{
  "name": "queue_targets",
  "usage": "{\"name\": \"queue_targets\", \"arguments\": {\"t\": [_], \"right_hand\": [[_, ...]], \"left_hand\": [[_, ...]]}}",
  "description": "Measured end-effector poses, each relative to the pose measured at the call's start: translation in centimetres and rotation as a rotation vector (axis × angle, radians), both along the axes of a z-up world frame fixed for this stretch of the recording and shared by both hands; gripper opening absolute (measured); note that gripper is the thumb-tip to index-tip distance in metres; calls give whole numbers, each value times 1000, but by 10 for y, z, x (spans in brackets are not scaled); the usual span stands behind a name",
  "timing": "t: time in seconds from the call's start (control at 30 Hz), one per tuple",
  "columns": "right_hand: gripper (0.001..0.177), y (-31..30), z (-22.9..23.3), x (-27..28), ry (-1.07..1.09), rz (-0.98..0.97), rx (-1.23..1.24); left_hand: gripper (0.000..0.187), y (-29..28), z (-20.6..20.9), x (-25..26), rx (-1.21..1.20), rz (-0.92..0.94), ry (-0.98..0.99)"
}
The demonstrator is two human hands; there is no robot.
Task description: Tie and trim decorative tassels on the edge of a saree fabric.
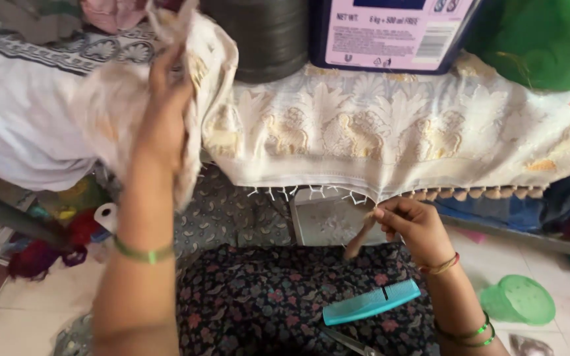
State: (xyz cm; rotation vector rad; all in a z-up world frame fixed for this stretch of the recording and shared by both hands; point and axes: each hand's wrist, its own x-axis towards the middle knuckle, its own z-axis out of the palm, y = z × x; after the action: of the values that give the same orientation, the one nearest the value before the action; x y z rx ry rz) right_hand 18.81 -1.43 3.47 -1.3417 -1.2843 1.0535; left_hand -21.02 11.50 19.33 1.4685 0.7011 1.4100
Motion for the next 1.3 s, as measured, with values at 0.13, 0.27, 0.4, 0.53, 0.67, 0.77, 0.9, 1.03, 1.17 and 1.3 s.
{"name": "queue_targets", "arguments": {"t": [0.13, 0.27, 0.4, 0.53, 0.67, 0.77, 0.9, 1.03, 1.17, 1.3], "right_hand": [[18, -1, -4, 7, 156, 11, 12], [16, -8, -3, 8, 195, -11, -38], [15, -19, 9, 4, 206, 27, -4], [14, -14, 8, 10, 266, 33, -7], [14, -14, 11, 6, 277, 24, -23], [14, -14, 17, 3, 279, 82, -14], [14, -12, 7, 7, 268, 100, 37], [14, -14, 9, 8, 208, 56, -1], [13, -16, 11, 3, 29, 5, 63], [12, -19, 10, -2, 17, -7, 98]], "left_hand": [[55, -91, -75, 63, 542, 695, 288], [8, -151, -120, 137, 542, 442, 201], [13, -148, -146, 174, 255, 206, 205], [16, -132, -139, 192, 75, 98, 162], [18, -133, -132, 198, 121, 107, 350], [20, -134, -136, 201, 280, 182, 445], [16, -127, -147, 198, 306, 222, 444], [12, -116, -142, 188, 293, 245, 452], [9, -117, -126, 190, 327, 231, 464], [8, -130, -134, 209, 43, 39, 348]]}}
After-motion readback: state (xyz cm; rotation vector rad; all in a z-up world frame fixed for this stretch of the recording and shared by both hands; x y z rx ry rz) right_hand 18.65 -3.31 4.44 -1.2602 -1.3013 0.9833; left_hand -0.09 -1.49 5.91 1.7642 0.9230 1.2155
